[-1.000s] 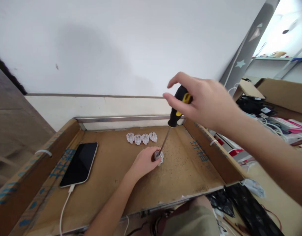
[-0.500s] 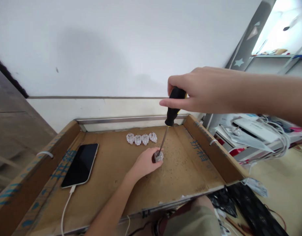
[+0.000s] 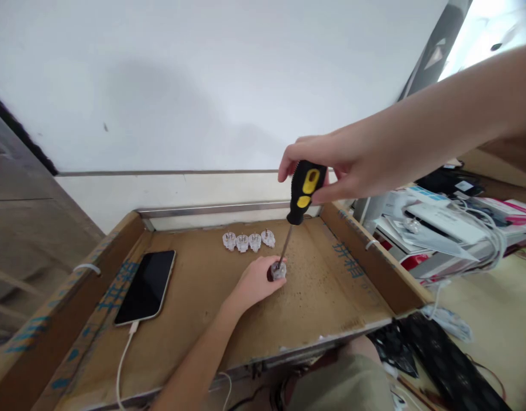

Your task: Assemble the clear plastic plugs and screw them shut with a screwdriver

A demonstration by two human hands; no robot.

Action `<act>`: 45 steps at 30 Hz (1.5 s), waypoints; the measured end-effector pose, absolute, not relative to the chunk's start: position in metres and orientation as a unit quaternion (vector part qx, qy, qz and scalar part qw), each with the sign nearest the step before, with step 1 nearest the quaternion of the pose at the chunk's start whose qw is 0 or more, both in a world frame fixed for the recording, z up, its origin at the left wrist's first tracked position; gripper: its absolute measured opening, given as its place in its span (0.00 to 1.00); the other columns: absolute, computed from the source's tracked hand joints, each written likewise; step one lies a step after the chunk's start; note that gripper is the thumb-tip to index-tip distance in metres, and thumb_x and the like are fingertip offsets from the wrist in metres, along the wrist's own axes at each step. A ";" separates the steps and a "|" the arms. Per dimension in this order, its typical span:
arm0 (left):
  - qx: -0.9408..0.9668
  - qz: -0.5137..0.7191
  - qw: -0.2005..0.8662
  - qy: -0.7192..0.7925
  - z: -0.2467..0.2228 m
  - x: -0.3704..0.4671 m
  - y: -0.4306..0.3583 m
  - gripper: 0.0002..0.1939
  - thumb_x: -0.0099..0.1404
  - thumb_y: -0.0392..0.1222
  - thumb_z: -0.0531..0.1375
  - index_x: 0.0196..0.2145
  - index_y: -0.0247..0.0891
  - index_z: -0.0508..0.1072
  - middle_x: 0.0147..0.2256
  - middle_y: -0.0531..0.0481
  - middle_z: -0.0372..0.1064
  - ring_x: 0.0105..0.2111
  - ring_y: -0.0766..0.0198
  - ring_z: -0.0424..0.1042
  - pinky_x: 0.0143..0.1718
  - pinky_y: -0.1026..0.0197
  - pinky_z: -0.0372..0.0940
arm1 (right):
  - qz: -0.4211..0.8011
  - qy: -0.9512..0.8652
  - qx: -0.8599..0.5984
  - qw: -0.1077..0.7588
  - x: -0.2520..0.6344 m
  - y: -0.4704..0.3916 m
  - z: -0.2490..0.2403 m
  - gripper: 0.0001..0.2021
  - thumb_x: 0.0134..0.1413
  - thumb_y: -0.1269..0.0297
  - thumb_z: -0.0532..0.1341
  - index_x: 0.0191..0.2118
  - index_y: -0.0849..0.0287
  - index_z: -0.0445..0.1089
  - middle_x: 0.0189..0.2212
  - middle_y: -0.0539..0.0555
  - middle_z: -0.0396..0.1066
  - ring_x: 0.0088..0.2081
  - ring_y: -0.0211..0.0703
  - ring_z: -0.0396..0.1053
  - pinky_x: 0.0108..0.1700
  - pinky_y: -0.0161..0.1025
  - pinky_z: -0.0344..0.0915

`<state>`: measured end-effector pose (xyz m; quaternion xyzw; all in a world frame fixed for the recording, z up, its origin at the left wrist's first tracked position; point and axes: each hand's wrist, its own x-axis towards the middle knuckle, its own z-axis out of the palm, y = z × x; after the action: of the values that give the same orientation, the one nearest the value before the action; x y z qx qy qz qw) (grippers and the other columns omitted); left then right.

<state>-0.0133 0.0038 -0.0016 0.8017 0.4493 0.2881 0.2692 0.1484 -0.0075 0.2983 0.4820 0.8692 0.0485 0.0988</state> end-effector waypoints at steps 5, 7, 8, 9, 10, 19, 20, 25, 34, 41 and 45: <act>0.802 0.293 0.261 0.451 -0.001 -0.012 0.004 0.20 0.54 0.41 0.62 0.47 0.44 0.70 0.41 0.51 0.71 0.41 0.58 0.69 0.43 0.58 0.63 | 0.098 0.799 0.584 0.104 0.143 -0.005 0.304 0.28 0.50 0.38 0.52 0.45 0.55 0.66 0.27 0.56 0.68 0.29 0.49 0.68 0.32 0.45 0.58; 0.808 0.288 0.244 0.452 0.001 -0.012 0.003 0.20 0.54 0.42 0.61 0.47 0.44 0.70 0.41 0.50 0.72 0.41 0.57 0.69 0.43 0.58 0.63 | 0.022 0.802 0.585 0.119 0.146 -0.003 0.307 0.26 0.51 0.41 0.52 0.50 0.53 0.63 0.27 0.54 0.69 0.26 0.47 0.68 0.31 0.45 0.58; 0.814 0.282 0.231 0.452 0.002 -0.012 0.003 0.19 0.55 0.42 0.61 0.46 0.44 0.71 0.40 0.50 0.72 0.40 0.57 0.69 0.43 0.57 0.63 | -0.035 0.808 0.573 0.134 0.148 -0.002 0.310 0.25 0.51 0.44 0.55 0.52 0.50 0.60 0.27 0.52 0.70 0.25 0.44 0.67 0.31 0.45 0.58; 0.820 0.275 0.217 0.453 0.004 -0.011 0.002 0.19 0.55 0.43 0.61 0.46 0.43 0.71 0.40 0.50 0.72 0.40 0.56 0.69 0.43 0.56 0.63 | -0.086 0.813 0.557 0.147 0.150 -0.002 0.312 0.25 0.50 0.48 0.57 0.54 0.48 0.57 0.29 0.51 0.71 0.24 0.42 0.67 0.31 0.44 0.59; 0.825 0.268 0.205 0.453 0.005 -0.012 0.001 0.18 0.55 0.43 0.61 0.45 0.43 0.71 0.39 0.50 0.73 0.39 0.56 0.69 0.43 0.56 0.63 | -0.123 0.818 0.540 0.153 0.152 -0.001 0.315 0.26 0.49 0.51 0.59 0.55 0.46 0.56 0.30 0.50 0.71 0.24 0.40 0.67 0.31 0.43 0.59; 0.821 0.250 0.246 0.450 0.009 -0.015 0.001 0.28 0.51 0.47 0.66 0.50 0.44 0.68 0.44 0.49 0.71 0.44 0.54 0.67 0.47 0.54 0.61 | 0.003 0.803 0.587 0.106 0.151 0.003 0.308 0.26 0.53 0.41 0.51 0.49 0.57 0.62 0.23 0.53 0.70 0.21 0.40 0.65 0.29 0.43 0.58; 0.820 0.247 0.249 0.453 0.009 -0.016 0.002 0.29 0.50 0.49 0.67 0.50 0.44 0.69 0.43 0.49 0.71 0.43 0.54 0.68 0.46 0.54 0.61 | -0.009 0.817 0.567 0.104 0.152 0.003 0.308 0.25 0.53 0.44 0.54 0.51 0.54 0.61 0.25 0.52 0.71 0.22 0.40 0.65 0.29 0.42 0.58; 0.817 0.262 0.248 0.451 0.007 -0.015 0.003 0.23 0.55 0.50 0.63 0.48 0.44 0.70 0.41 0.49 0.72 0.41 0.55 0.68 0.44 0.56 0.62 | -0.023 0.861 0.499 0.094 0.153 0.003 0.302 0.24 0.51 0.43 0.56 0.51 0.49 0.61 0.27 0.50 0.69 0.26 0.41 0.66 0.28 0.40 0.58; 0.815 0.276 0.240 0.450 0.001 -0.014 0.004 0.16 0.62 0.44 0.56 0.49 0.45 0.69 0.39 0.50 0.72 0.40 0.59 0.69 0.44 0.57 0.62 | -0.026 0.883 0.463 0.079 0.143 -0.012 0.300 0.23 0.51 0.49 0.58 0.52 0.46 0.58 0.31 0.49 0.70 0.23 0.36 0.63 0.26 0.38 0.55; 0.808 0.275 0.242 0.461 0.001 -0.013 0.005 0.17 0.61 0.45 0.57 0.48 0.45 0.69 0.39 0.49 0.72 0.40 0.58 0.69 0.45 0.57 0.62 | 0.107 0.868 0.485 0.026 0.147 -0.005 0.296 0.25 0.46 0.41 0.58 0.45 0.53 0.64 0.26 0.53 0.67 0.26 0.42 0.64 0.27 0.39 0.53; 0.804 0.284 0.251 0.458 0.000 -0.013 0.005 0.15 0.61 0.44 0.57 0.46 0.46 0.70 0.39 0.50 0.71 0.40 0.57 0.69 0.44 0.57 0.63 | -0.018 0.904 0.427 0.018 0.143 -0.011 0.294 0.21 0.50 0.55 0.60 0.52 0.46 0.60 0.33 0.49 0.68 0.29 0.40 0.65 0.30 0.37 0.55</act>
<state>-0.0133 0.0050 0.0005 0.8040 0.4582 0.2838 0.2512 0.1425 -0.0110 0.2938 0.4266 0.9041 -0.0178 0.0178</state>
